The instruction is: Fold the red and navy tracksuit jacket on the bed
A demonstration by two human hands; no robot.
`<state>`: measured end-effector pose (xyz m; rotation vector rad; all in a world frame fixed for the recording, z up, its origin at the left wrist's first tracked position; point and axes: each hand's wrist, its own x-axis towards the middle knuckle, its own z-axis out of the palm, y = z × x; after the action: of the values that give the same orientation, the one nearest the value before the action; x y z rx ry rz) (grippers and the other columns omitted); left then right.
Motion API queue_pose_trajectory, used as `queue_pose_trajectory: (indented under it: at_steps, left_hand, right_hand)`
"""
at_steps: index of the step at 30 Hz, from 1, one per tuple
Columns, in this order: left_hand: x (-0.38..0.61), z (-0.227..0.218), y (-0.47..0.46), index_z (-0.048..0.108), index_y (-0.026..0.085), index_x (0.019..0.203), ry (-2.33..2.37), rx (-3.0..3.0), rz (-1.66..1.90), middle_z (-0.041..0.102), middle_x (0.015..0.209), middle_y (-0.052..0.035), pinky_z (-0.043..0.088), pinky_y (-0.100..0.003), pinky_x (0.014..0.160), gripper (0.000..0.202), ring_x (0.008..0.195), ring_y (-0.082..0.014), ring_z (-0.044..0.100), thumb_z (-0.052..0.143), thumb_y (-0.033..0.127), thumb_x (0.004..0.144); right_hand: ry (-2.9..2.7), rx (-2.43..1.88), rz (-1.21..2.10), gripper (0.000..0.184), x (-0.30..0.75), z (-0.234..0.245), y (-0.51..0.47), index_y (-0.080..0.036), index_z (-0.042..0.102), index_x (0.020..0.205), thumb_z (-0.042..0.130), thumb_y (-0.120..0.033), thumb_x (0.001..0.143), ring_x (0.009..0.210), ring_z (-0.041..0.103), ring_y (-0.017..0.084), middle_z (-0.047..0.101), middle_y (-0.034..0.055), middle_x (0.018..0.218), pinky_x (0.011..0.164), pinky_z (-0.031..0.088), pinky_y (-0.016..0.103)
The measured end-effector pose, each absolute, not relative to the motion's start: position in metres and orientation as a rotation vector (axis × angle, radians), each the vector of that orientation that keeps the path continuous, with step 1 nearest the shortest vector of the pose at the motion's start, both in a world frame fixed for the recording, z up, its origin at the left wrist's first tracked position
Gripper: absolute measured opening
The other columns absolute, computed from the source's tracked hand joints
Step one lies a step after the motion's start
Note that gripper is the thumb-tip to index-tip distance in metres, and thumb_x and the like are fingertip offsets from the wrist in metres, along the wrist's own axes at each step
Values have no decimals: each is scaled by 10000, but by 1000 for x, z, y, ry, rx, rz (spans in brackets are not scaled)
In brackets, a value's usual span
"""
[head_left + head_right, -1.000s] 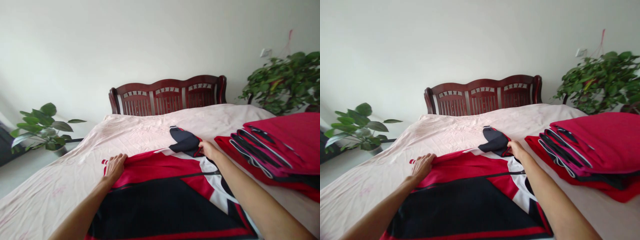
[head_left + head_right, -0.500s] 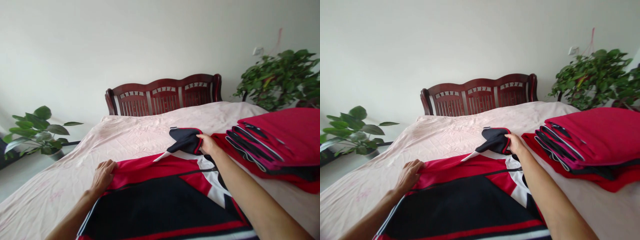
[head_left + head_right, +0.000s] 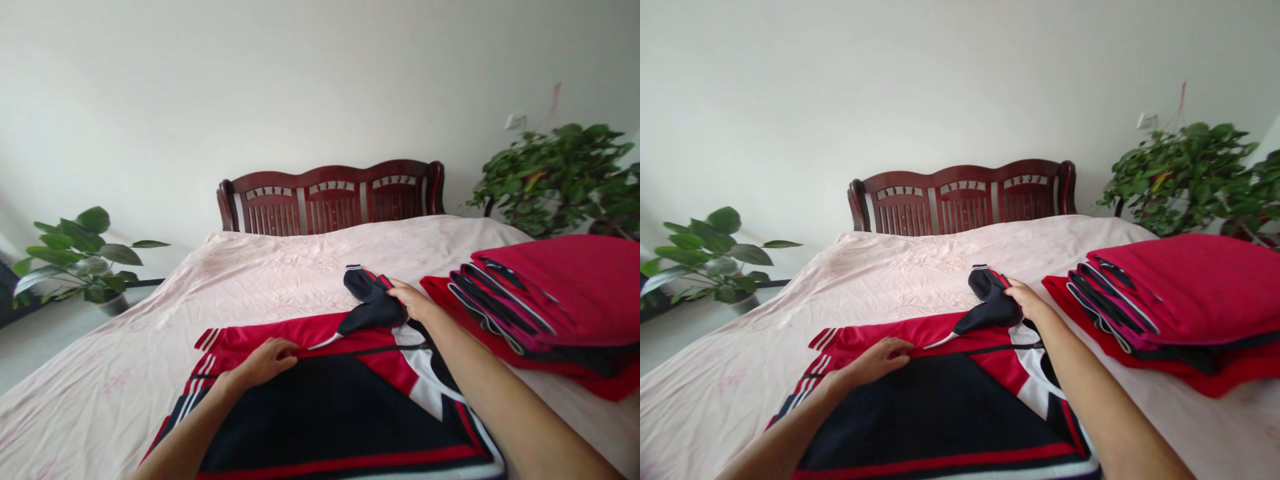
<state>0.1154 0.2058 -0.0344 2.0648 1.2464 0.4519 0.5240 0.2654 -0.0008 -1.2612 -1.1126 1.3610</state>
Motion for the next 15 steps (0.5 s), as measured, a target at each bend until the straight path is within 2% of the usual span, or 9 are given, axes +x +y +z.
queue_pose_trajectory:
  at_steps: [3, 5, 8, 10, 13, 15]
  left_hand:
    - [144, -48, 220, 776, 171, 887, 1176, 1756, 519, 729, 799, -45, 469, -325, 846, 306, 833, -218, 640, 640, 435, 811]
    - [157, -52, 234, 749, 151, 830, 1222, 1641, 589, 678, 677, -29, 475, -301, 739, 307, 710, -184, 621, 617, 428, 825]
    - [179, -53, 252, 711, 151, 906, 1266, 1405, 673, 694, 722, -30, 488, -279, 709, 282, 695, -162, 640, 612, 405, 833]
    - [197, -51, 258, 705, 141, 951, 1219, 1235, 622, 732, 792, -73, 520, -305, 727, 341, 726, -189, 681, 609, 451, 843]
    - [229, -52, 257, 713, 101, 932, 1104, 1003, 507, 750, 826, -150, 552, -361, 754, 461, 757, -249, 718, 621, 543, 838]
    - [248, -52, 252, 712, 106, 920, 1012, 873, 506, 754, 845, -146, 555, -348, 802, 468, 787, -238, 725, 585, 554, 871]
  right_hand:
    - [-1339, -1104, 1577, 625, 508, 19, 253, -214, 671, 1218, 598, -52, 619, 847, 728, 174, 771, 25, 1055, 761, 556, 251]
    - [-1509, -1020, 1769, 648, 501, 28, 240, -201, 677, 1233, 603, -59, 604, 915, 725, 182, 757, 38, 1120, 815, 549, 259]
    - [-1671, -982, 1893, 631, 495, 32, 222, -193, 705, 1204, 583, -70, 597, 929, 719, 173, 763, 28, 1097, 858, 532, 263]
    - [-1762, -979, 1927, 619, 493, 30, 215, -192, 723, 1182, 566, -68, 596, 930, 715, 163, 766, 18, 1073, 889, 517, 266]
    - [-1838, -954, 1977, 585, 491, 25, 208, -189, 743, 1155, 568, -80, 608, 903, 716, 166, 769, 20, 1033, 892, 519, 283]
    - [-1868, -923, 2006, 552, 489, 23, 204, -182, 756, 1133, 578, -93, 617, 882, 717, 172, 769, 26, 1015, 890, 521, 294]
